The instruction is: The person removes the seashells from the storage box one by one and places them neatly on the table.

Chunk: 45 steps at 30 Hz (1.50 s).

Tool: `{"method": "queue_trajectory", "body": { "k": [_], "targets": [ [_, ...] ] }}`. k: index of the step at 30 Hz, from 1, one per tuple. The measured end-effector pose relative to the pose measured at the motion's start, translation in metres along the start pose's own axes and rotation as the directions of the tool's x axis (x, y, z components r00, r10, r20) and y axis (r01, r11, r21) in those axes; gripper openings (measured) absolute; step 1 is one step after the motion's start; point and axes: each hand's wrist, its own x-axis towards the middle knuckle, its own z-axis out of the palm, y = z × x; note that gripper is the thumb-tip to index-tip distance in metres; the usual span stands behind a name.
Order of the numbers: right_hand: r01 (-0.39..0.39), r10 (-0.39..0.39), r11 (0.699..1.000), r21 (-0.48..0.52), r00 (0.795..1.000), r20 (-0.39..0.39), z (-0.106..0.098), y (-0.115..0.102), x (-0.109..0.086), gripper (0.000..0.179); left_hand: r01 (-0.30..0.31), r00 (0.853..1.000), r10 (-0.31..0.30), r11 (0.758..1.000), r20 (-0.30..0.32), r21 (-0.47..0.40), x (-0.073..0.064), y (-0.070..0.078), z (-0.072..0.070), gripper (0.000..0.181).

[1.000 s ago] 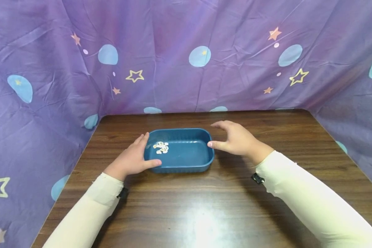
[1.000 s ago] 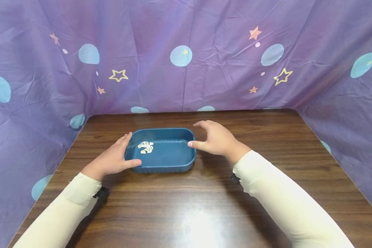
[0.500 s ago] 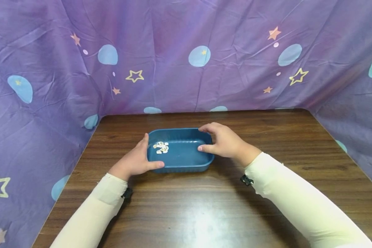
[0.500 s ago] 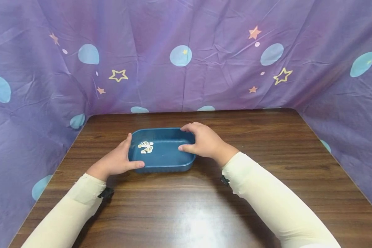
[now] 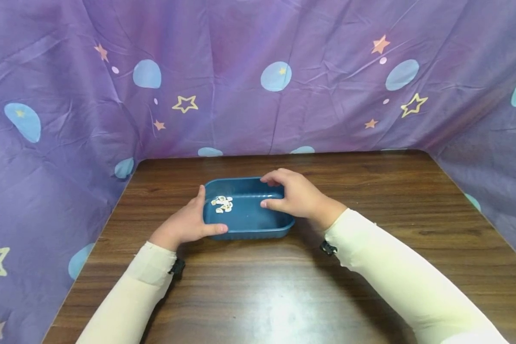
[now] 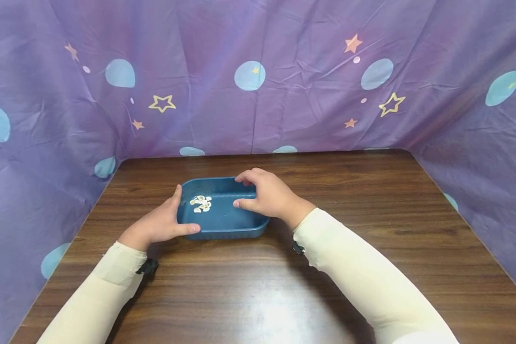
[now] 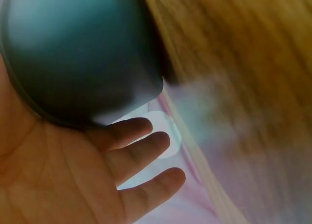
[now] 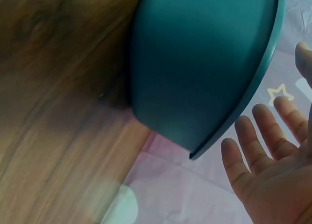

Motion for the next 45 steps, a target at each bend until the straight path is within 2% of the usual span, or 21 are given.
{"method": "queue_trajectory", "body": {
  "k": [8,23,31,39,45],
  "targets": [
    [-0.035,0.034,0.998,0.059,0.999,0.018,0.012,-0.01,0.015,0.055,0.017,1.0,-0.017,1.0,0.014,0.0,-0.002,0.001,-0.002,0.138],
    [-0.075,0.071,0.993,0.089,0.996,0.047,0.032,-0.018,0.034,0.05,0.021,0.999,-0.021,1.0,0.026,0.004,-0.002,0.004,-0.004,0.136],
    [-0.106,0.093,0.977,0.185,0.993,0.077,0.044,-0.02,0.046,0.049,0.019,1.0,-0.019,1.0,0.025,0.003,-0.001,0.002,-0.003,0.137],
    [-0.129,0.115,0.973,0.191,0.99,0.083,0.055,-0.024,0.054,0.048,0.02,0.999,-0.02,1.0,0.027,0.008,0.001,0.002,-0.003,0.137],
    [-0.172,0.149,0.964,0.205,0.981,0.122,0.066,-0.027,0.058,0.046,0.02,0.999,-0.02,1.0,0.025,0.015,0.001,0.001,-0.003,0.136]
  ]
}}
